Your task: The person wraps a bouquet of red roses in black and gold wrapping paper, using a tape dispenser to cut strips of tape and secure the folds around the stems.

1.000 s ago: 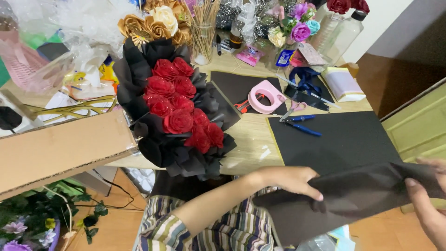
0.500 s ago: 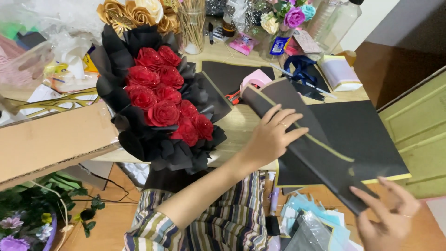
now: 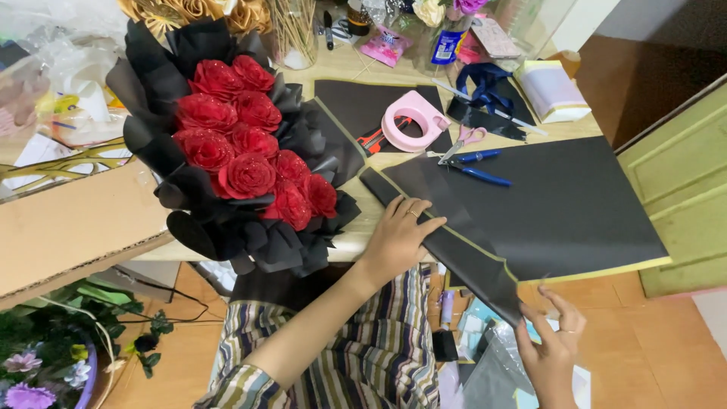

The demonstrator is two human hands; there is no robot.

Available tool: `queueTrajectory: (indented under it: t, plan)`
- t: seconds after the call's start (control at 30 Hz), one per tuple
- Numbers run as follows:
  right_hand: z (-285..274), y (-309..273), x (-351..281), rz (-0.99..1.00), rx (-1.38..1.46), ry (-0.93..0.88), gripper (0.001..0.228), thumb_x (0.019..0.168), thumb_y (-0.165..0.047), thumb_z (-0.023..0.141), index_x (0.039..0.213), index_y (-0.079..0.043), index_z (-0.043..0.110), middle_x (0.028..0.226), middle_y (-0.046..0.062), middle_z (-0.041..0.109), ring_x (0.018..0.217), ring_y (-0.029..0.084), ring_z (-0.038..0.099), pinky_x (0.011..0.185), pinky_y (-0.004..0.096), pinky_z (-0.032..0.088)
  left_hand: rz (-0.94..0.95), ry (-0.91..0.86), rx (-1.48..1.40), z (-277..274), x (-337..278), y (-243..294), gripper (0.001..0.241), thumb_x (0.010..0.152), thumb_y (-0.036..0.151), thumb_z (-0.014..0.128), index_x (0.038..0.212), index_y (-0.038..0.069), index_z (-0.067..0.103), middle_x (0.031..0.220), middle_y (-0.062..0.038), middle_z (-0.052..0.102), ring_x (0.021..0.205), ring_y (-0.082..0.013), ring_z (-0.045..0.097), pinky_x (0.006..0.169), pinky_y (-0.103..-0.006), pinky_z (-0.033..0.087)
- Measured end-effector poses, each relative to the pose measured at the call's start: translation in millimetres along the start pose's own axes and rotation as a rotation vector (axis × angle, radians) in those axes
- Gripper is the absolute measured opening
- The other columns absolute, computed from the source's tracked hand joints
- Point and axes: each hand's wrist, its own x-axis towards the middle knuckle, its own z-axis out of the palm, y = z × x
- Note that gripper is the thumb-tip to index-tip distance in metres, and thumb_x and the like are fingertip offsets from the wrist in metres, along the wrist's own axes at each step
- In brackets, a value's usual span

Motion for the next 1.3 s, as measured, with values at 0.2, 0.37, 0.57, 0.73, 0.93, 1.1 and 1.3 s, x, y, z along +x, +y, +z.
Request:
queueTrajectory:
  t: [0.2, 0.37, 0.57, 0.73, 0.93, 1.1, 1.3]
  plan:
    - [-16, 0, -3, 0.313, 0.085, 0.041, 0.029, 0.102, 0.001, 0.058, 0.119, -0.017, 0.073, 0.142, 0.015, 0.057, 0.139, 0.03, 0.049, 0.113, 0.043, 0.038, 0.086, -0.063, 0.081, 6, -8, -8, 0.093, 0.071, 0.06, 0.083, 0.148, 0.017, 0.054, 0.149, -0.024, 0.05, 0.14, -0.0431, 0.045, 0.117, -0.0595, 0.031]
    - [-27, -28, 29, 0.706, 0.363, -0.019, 0.019, 0.105, -0.017, 0.058, 0.114, -0.011, 0.073, 0.144, 0.015, 0.053, 0.142, 0.024, 0.05, 0.104, 0.038, 0.048, 0.101, -0.081, 0.055, -1, -8, -6, 0.101, 0.07, 0.076, 0.076, 0.149, 0.016, 0.052, 0.15, -0.028, 0.048, 0.141, -0.045, 0.042, 0.117, -0.0618, 0.029]
    - [7, -21, 44, 0.835, 0.502, -0.201, 0.041, 0.1, -0.031, 0.051, 0.13, -0.006, 0.063, 0.153, 0.008, 0.052, 0.148, 0.02, 0.043, 0.121, 0.038, 0.032, 0.06, -0.13, -0.07, -13, -2, -1, 0.103, 0.072, 0.086, 0.057, 0.148, 0.016, 0.053, 0.156, -0.03, 0.04, 0.149, -0.0454, 0.032, 0.12, -0.0642, 0.02]
    - [17, -36, 65, 0.847, 0.526, -0.004, 0.027, 0.092, -0.023, 0.07, 0.073, -0.018, 0.051, 0.14, 0.0, 0.059, 0.139, 0.014, 0.047, 0.116, 0.037, 0.034, -0.038, -0.228, -0.117, -24, 4, 7, 0.074, 0.092, 0.07, 0.047, 0.146, 0.02, 0.056, 0.159, -0.027, 0.037, 0.151, -0.0401, 0.028, 0.121, -0.0604, 0.015]
    - [19, -35, 49, 0.851, 0.415, -0.076, 0.021, 0.089, -0.022, 0.069, 0.071, -0.017, 0.06, 0.137, -0.004, 0.061, 0.132, 0.019, 0.045, 0.107, 0.039, 0.034, -0.245, -0.26, -0.072, -7, 11, 9, 0.067, 0.103, 0.058, 0.033, 0.152, 0.014, 0.046, 0.163, -0.019, 0.033, 0.155, -0.0326, 0.021, 0.123, -0.059, 0.008]
    - [24, -32, 30, 0.904, 0.437, -0.052, 0.02, 0.089, -0.023, 0.071, 0.072, -0.016, 0.062, 0.142, -0.001, 0.057, 0.138, 0.019, 0.045, 0.113, 0.041, 0.031, -0.258, -0.152, 0.037, 15, 8, 3, 0.066, 0.101, 0.052, 0.045, 0.153, 0.011, 0.045, 0.162, -0.019, 0.036, 0.153, -0.0321, 0.026, 0.123, -0.0566, 0.014]
    - [28, -26, 21, 0.774, 0.331, 0.024, 0.013, 0.093, -0.028, 0.072, 0.088, -0.016, 0.069, 0.144, 0.004, 0.053, 0.14, 0.023, 0.044, 0.115, 0.042, 0.033, -0.222, -0.118, 0.031, 16, 8, -4, 0.066, 0.099, 0.054, 0.051, 0.15, 0.011, 0.05, 0.159, -0.02, 0.041, 0.152, -0.0344, 0.031, 0.122, -0.0575, 0.018]
